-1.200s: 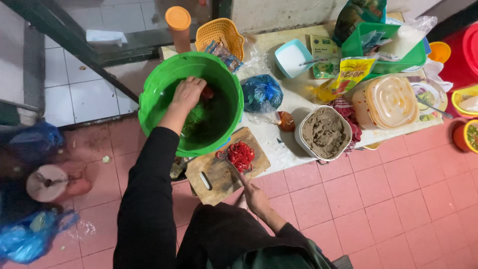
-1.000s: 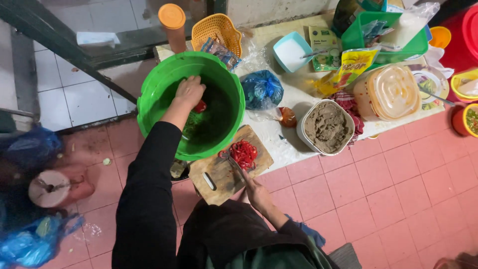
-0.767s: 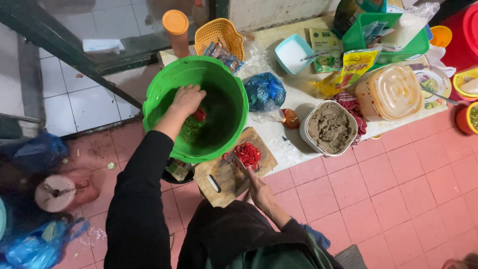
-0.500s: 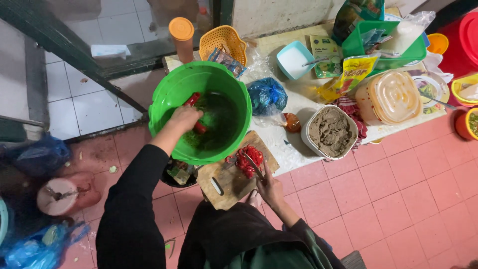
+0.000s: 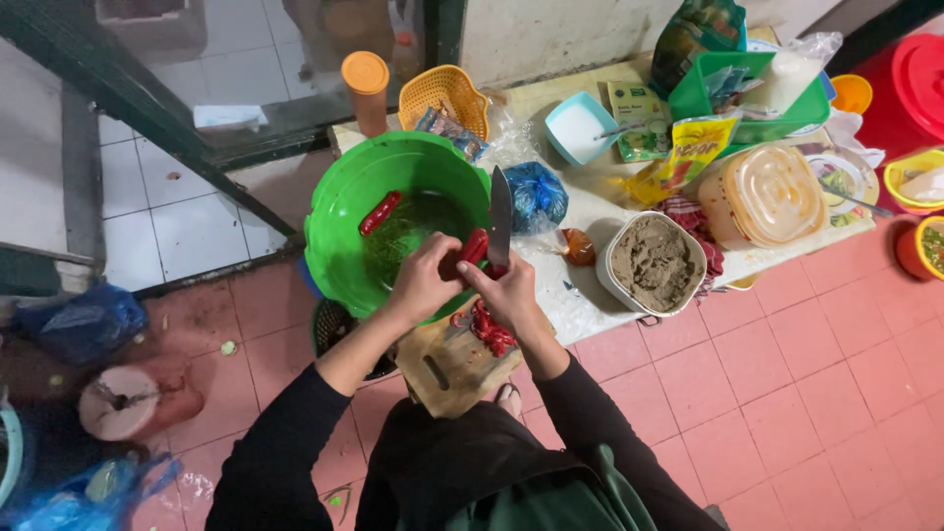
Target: The recorder chops red chilies, adds them to a cooking pan on a stove, mixes a white powder with water to add to the pan, and then sorts through a large basket of fresh chilies.
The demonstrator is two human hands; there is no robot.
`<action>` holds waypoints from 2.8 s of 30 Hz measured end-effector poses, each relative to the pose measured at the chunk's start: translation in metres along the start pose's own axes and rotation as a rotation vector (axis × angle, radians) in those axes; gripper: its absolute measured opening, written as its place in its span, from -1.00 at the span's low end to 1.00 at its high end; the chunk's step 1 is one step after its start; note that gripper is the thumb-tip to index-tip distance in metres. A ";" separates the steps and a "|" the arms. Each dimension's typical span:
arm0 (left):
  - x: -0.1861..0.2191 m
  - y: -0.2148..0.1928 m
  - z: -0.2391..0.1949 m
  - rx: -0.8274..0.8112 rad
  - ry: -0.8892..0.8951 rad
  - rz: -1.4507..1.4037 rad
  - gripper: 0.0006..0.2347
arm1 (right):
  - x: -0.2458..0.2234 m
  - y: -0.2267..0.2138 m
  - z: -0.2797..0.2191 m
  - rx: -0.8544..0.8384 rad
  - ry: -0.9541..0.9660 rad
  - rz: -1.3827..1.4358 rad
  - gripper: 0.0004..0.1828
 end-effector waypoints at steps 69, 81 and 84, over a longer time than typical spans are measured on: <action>0.038 0.158 -0.289 1.013 -0.795 -0.838 -0.61 | 0.249 -0.085 -0.105 -0.708 -0.226 -0.767 -0.43; -0.013 0.150 -0.350 0.941 -0.864 -0.397 -0.69 | 0.256 -0.046 -0.134 -0.427 -0.129 -0.563 -0.28; -0.001 0.145 -0.337 0.854 -0.884 -0.312 -0.66 | 0.252 -0.006 -0.131 -0.463 0.016 -0.679 -0.25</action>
Point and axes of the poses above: each hand's wrist, its own z-axis towards the middle knuckle, its own y-axis out of the palm, x = y × z, the point moved 7 cm from there along z, towards the middle knuckle, and after that the axes turned 15 degrees about y, right-handed, at the moved point
